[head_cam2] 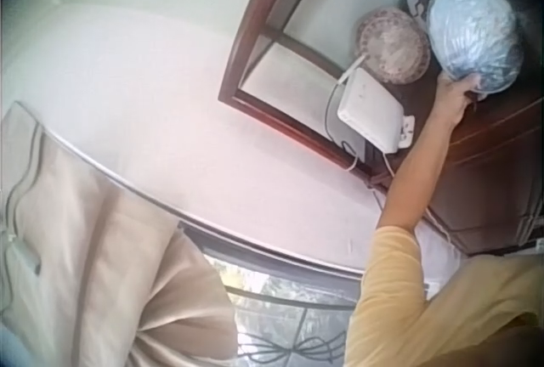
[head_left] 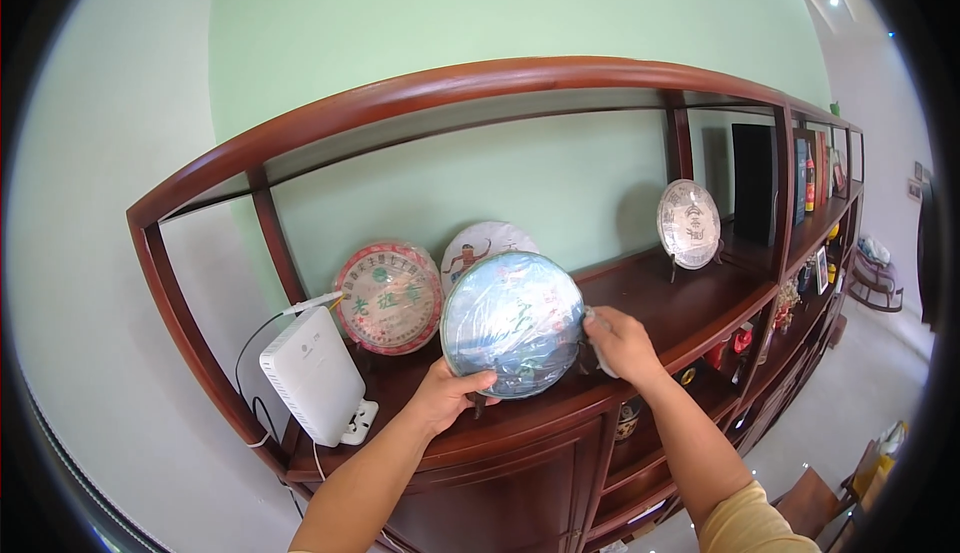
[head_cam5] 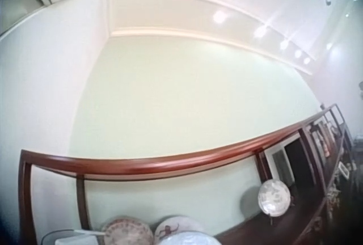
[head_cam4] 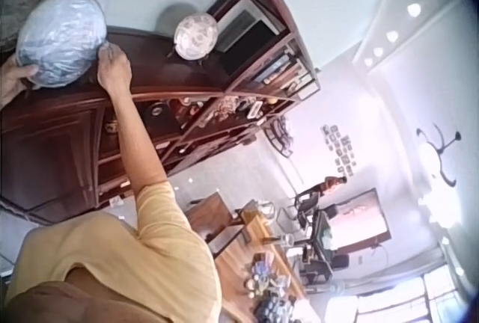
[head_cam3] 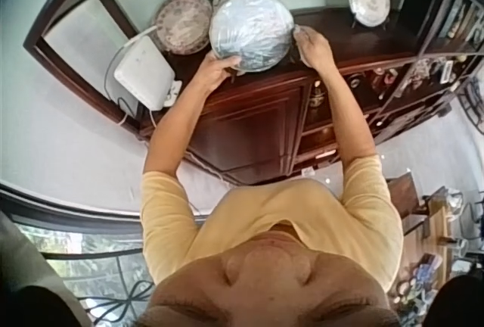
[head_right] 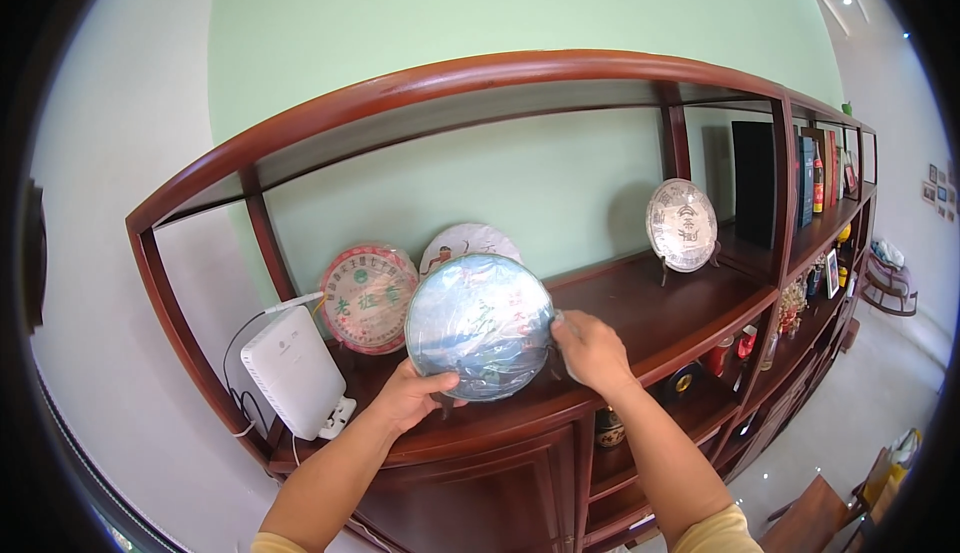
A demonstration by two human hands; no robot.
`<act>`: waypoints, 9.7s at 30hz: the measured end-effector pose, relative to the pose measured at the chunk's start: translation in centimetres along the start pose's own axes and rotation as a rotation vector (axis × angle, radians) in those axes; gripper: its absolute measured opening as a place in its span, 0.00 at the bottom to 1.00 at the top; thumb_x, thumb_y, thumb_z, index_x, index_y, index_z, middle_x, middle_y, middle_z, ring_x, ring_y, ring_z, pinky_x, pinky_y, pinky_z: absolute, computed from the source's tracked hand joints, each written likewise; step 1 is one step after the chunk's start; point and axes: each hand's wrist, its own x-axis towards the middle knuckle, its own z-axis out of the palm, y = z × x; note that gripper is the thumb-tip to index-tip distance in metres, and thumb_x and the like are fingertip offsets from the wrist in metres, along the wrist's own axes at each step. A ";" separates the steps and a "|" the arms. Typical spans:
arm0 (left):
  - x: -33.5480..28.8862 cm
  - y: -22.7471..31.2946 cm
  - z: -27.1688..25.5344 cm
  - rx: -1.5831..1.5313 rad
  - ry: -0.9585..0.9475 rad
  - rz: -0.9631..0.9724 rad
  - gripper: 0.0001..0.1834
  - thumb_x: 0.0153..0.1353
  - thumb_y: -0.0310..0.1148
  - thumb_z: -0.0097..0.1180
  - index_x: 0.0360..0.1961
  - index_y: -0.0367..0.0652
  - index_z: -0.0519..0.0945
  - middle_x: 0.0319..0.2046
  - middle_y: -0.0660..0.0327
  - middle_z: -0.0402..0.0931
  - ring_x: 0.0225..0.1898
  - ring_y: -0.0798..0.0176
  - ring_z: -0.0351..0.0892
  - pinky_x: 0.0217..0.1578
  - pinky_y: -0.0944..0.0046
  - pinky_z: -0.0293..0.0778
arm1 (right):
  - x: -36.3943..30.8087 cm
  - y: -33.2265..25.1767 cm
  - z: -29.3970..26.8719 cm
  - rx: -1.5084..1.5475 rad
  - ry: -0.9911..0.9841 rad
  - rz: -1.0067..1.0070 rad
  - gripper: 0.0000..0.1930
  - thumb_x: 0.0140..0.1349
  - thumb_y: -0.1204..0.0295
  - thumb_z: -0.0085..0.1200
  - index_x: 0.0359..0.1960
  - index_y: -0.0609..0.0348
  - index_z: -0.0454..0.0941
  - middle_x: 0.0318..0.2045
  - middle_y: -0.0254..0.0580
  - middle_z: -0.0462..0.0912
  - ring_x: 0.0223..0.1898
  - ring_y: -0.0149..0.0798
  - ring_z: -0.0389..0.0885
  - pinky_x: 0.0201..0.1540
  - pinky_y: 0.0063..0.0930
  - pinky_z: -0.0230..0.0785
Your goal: Dusting and cleaning a wooden display cabinet and decorative plates using a cloth.
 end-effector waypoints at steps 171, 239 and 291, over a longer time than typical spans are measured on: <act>0.5 -0.2 0.9 0.072 0.135 0.154 0.21 0.63 0.43 0.53 0.48 0.36 0.73 0.36 0.57 0.79 0.33 0.66 0.80 0.30 0.65 0.80 | 6.3 18.0 -10.7 -0.621 -0.278 -0.157 0.19 0.63 0.61 0.45 0.54 0.49 0.71 0.56 0.53 0.66 0.58 0.58 0.60 0.62 0.47 0.50; -0.1 -0.2 0.4 0.063 0.285 0.149 0.19 0.62 0.40 0.55 0.46 0.35 0.75 0.36 0.56 0.79 0.32 0.64 0.81 0.28 0.65 0.81 | 18.8 9.3 6.6 -0.449 -0.224 -0.373 0.18 0.62 0.58 0.48 0.49 0.51 0.76 0.48 0.47 0.77 0.49 0.49 0.75 0.54 0.41 0.66; 2.5 -0.3 4.5 -0.032 0.085 0.116 0.21 0.60 0.27 0.56 0.54 0.37 0.68 0.48 0.56 0.74 0.48 0.60 0.75 0.46 0.57 0.73 | 5.2 17.4 -14.4 -0.354 -0.311 -0.270 0.17 0.60 0.63 0.51 0.49 0.51 0.78 0.51 0.53 0.75 0.55 0.54 0.71 0.59 0.36 0.61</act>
